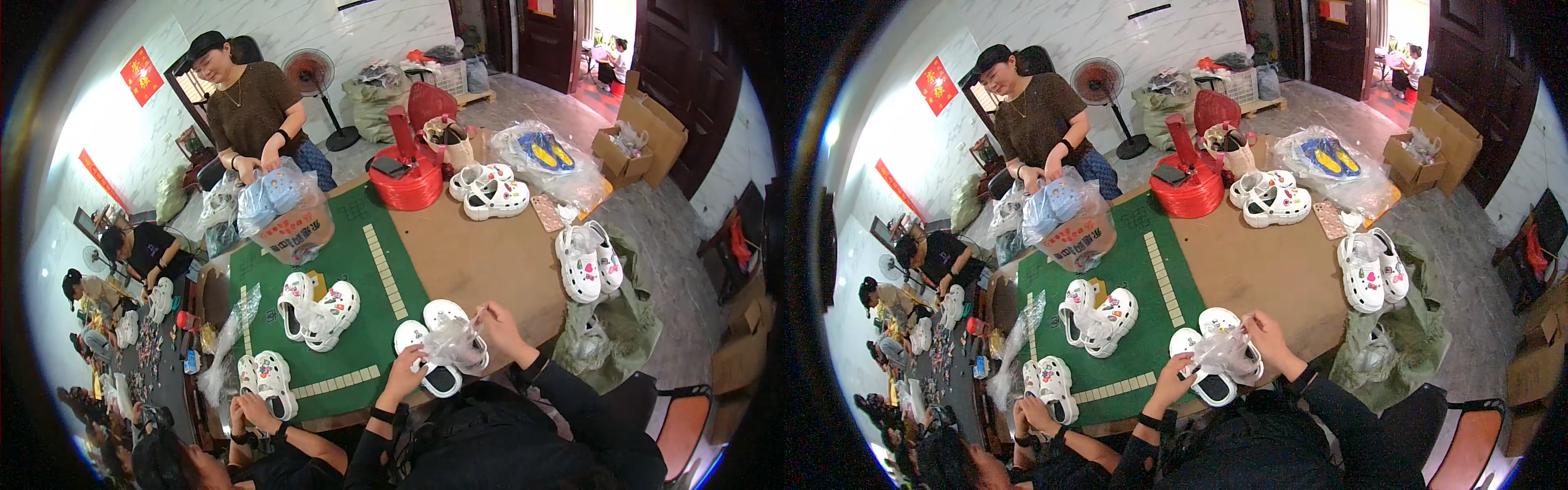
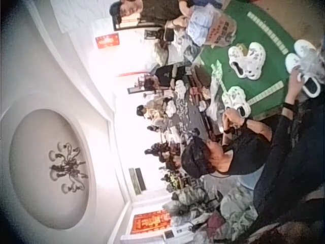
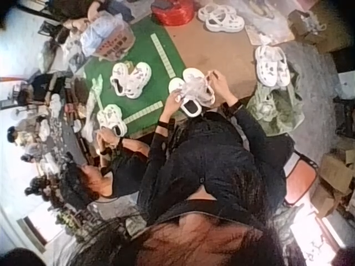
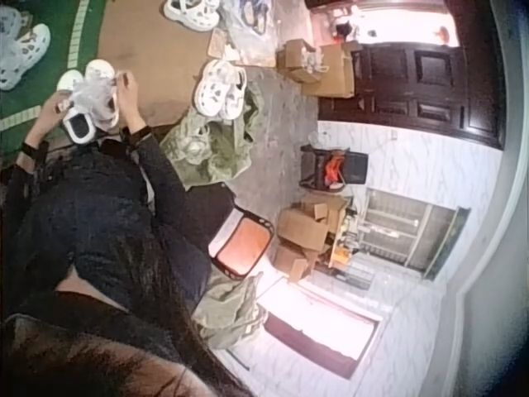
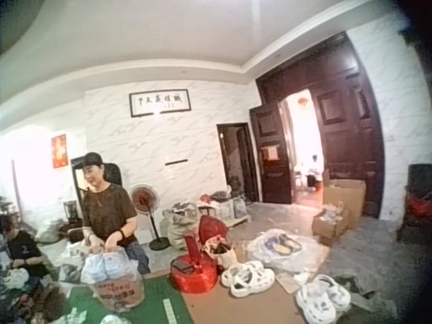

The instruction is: Packing manufactured shoes into individual plastic bags and arranging them on a table for shipping.

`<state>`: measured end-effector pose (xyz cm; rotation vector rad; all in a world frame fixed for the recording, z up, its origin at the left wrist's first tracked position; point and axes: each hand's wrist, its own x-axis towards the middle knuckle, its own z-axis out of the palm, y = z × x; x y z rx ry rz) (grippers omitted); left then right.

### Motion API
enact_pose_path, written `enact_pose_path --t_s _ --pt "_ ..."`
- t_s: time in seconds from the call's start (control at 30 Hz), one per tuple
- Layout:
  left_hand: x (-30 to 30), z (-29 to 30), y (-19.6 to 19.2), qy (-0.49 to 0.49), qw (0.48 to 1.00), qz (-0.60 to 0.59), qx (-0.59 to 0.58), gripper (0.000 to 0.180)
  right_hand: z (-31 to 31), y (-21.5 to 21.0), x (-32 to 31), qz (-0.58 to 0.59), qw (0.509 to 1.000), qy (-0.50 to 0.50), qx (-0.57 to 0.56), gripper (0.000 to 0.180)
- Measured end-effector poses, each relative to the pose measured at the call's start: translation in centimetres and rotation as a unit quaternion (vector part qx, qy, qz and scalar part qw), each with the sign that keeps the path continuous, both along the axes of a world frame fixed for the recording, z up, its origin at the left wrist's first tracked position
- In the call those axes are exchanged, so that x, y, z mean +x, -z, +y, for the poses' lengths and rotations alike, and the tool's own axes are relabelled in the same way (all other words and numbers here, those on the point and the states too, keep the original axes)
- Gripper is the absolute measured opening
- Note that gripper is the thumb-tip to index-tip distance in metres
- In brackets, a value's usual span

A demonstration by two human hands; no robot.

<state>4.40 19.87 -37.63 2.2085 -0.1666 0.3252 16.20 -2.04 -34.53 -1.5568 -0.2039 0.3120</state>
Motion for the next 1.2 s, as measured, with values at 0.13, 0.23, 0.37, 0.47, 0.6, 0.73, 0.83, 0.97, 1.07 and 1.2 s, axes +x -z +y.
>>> enact_pose_path --t_s 0.13,0.23,0.37,0.47,0.6,0.73,0.83,0.97,1.07,1.2 --pt "0.0 -0.5 -1.0 -0.054 0.976 0.179 -0.109 0.015 1.0 4.0 0.0 -0.178 0.957 -0.052 -0.224 0.031" --pt "0.3 -0.4 -0.7 -0.083 0.974 0.159 -0.135 0.015 1.4 5.2 0.1 -0.118 0.943 -0.224 -0.217 0.034" --pt "0.7 -0.4 -1.0 -0.082 0.993 0.075 -0.035 0.014 1.5 5.9 0.4 -0.086 0.947 -0.181 -0.253 0.032" --pt "0.8 -0.6 -0.4 -0.116 0.992 0.051 0.028 0.026 1.1 2.5 -0.2 0.071 0.984 -0.093 -0.136 0.021" --pt "1.2 -1.9 -2.2 -0.153 0.956 0.132 -0.214 0.051 0.3 -2.7 -1.2 0.128 0.983 -0.017 0.134 0.014" --pt "2.1 -2.2 -3.3 -0.138 0.913 0.125 -0.363 0.038 -0.3 -3.2 -0.8 0.102 0.978 -0.013 0.183 0.015" --pt "3.0 -2.6 -6.3 -0.152 0.921 0.122 -0.336 0.019 -0.7 -2.8 -0.3 0.07 0.989 0.02 0.129 0.015" --pt "3.2 -1.8 -8.5 -0.252 0.895 0.11 -0.352 0.017 -1.3 -2.3 1.0 -0.021 0.984 0.152 0.096 0.015" --pt "3.3 0.0 -6.4 -0.271 0.883 0.023 -0.383 0.018 -1.4 -1.5 2.0 -0.063 0.981 0.174 0.063 0.017" --pt "2.6 0.9 -5.8 -0.24 0.869 -0.002 -0.432 0.032 0.0 -3.2 1.5 -0.119 0.971 0.203 0.041 0.016"
